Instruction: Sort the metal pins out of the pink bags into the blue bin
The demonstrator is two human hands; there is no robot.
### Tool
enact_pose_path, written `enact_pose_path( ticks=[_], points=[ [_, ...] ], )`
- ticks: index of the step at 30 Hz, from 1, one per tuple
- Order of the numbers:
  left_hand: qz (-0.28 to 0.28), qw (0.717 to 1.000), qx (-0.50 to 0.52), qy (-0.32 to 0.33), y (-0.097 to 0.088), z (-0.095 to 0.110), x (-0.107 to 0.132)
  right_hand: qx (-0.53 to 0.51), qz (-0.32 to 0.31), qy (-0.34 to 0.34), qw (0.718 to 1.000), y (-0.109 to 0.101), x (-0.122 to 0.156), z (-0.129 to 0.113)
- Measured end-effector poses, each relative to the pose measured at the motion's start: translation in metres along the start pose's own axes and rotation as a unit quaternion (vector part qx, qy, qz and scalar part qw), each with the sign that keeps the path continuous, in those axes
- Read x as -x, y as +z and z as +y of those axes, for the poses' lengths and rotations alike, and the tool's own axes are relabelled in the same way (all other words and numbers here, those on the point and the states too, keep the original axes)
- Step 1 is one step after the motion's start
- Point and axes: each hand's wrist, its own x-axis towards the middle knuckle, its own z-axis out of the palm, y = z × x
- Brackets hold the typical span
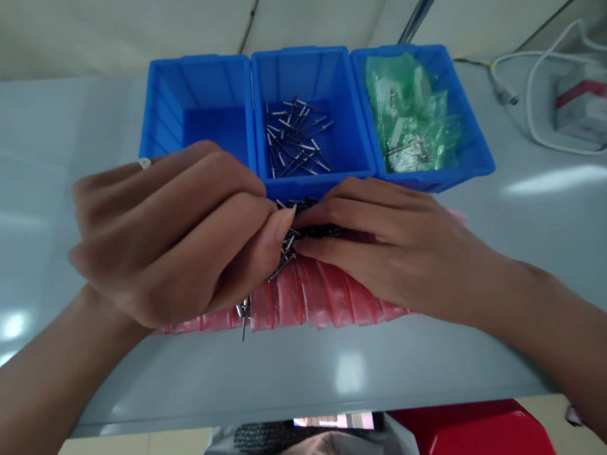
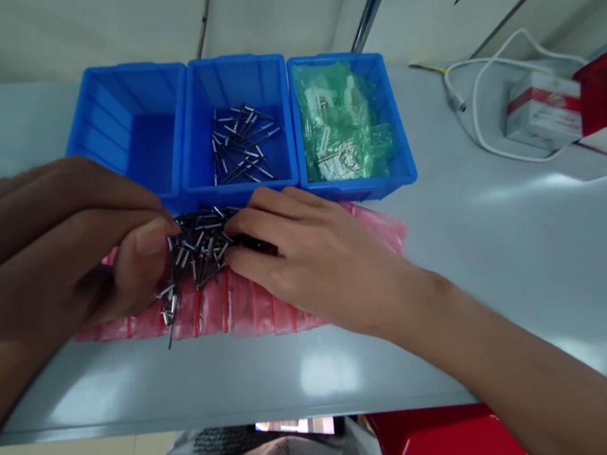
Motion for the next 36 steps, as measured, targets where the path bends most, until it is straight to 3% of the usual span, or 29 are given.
enact_pose_path(
  ticks=[2, 3, 6, 13, 21, 27, 33, 36],
  points=[
    [0.014, 0.995, -0.028, 0.097, 0.002, -0.002, 0.003, -0.02, -0.005, 0.004, 1.0, -0.001, -0.001, 0.0],
    [0.012, 0.993, -0.039, 0.111, 0.002, -0.002, 0.004, -0.031, -0.006, 0.006, 0.999, -0.002, -0.001, 0.0],
    [-0.002, 0.997, -0.046, 0.07, 0.0, 0.002, 0.005, -0.028, -0.006, 0.007, 1.0, -0.004, -0.002, -0.001],
    [0.011, 0.996, -0.048, 0.081, 0.001, 0.002, 0.006, 0.02, 0.028, 0.009, 0.999, -0.002, 0.002, -0.003],
    [-0.021, 0.994, -0.072, 0.08, -0.004, -0.002, 0.01, 0.001, 0.115, 0.135, 0.984, -0.002, -0.001, -0.011],
    [-0.018, 0.987, -0.081, 0.137, 0.001, -0.016, 0.011, 0.023, -0.002, -0.029, 0.999, -0.008, 0.001, 0.005],
    [-0.045, 0.99, -0.058, 0.124, -0.006, -0.022, 0.014, 0.042, 0.031, -0.038, 0.998, -0.001, 0.002, 0.003],
    [-0.049, 0.997, -0.027, 0.057, -0.008, -0.012, 0.016, 0.032, 0.066, -0.005, 0.997, -0.001, 0.001, 0.001]
  ],
)
